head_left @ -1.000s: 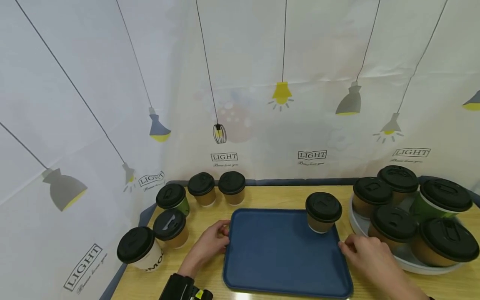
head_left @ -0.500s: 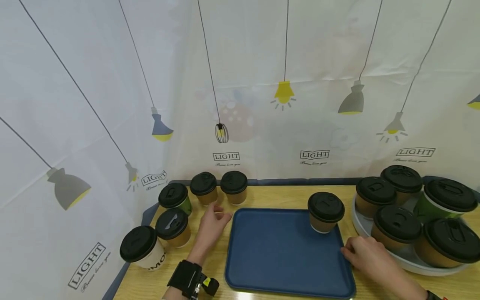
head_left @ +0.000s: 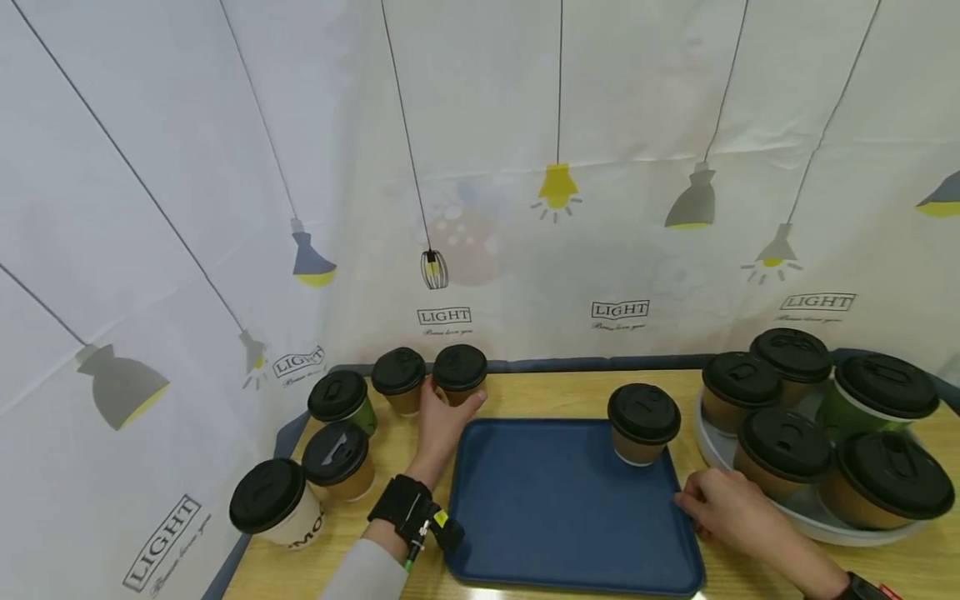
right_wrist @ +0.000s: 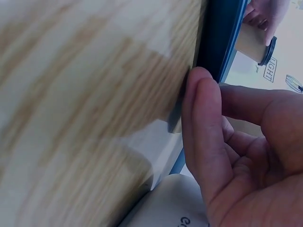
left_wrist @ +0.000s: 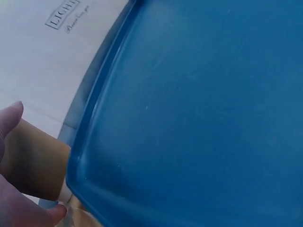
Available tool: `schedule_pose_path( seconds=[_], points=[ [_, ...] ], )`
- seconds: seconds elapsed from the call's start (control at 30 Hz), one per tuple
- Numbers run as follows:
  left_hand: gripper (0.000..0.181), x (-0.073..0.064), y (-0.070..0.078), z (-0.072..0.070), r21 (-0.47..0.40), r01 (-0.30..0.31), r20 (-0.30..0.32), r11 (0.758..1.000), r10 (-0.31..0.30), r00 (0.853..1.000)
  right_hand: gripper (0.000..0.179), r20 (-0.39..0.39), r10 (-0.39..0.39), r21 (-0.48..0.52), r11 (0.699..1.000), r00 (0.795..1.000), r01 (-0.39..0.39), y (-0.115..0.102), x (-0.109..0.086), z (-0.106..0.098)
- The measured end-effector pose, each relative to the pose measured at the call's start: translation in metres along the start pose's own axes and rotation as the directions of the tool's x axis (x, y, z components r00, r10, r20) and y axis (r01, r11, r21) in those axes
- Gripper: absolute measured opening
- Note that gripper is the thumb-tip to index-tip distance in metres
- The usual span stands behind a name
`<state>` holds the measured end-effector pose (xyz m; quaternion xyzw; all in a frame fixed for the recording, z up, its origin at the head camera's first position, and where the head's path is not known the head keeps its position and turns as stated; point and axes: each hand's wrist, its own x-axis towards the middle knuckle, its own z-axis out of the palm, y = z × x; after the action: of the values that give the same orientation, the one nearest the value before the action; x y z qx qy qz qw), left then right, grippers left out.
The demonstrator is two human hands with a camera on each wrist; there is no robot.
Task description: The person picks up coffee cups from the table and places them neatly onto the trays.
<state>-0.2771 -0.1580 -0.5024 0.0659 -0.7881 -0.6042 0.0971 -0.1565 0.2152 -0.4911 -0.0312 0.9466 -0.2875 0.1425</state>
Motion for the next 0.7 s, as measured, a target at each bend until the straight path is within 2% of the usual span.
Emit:
schedule_pose_path(
  seconds=[0.33,0.57,0.7],
  points=[
    [0.099,0.019,-0.009,0.011,-0.023,-0.067,-0.057,0.997,0.066,0.996,0.033,0.002,0.003,0.030,1.000,1.000,-0.003,-0.001,-0.001,0.000],
    [0.096,0.022,-0.008,0.010,0.026,-0.018,-0.041,0.999,0.019,0.999,0.033,0.004,-0.016,0.038,0.999,1.000,0.016,0.000,-0.001,0.001],
    [0.091,0.021,-0.006,0.012,0.039,-0.038,-0.052,0.999,0.040,0.998,0.033,0.001,-0.021,0.032,0.999,1.000,0.021,0.002,-0.001,-0.001]
  ],
)
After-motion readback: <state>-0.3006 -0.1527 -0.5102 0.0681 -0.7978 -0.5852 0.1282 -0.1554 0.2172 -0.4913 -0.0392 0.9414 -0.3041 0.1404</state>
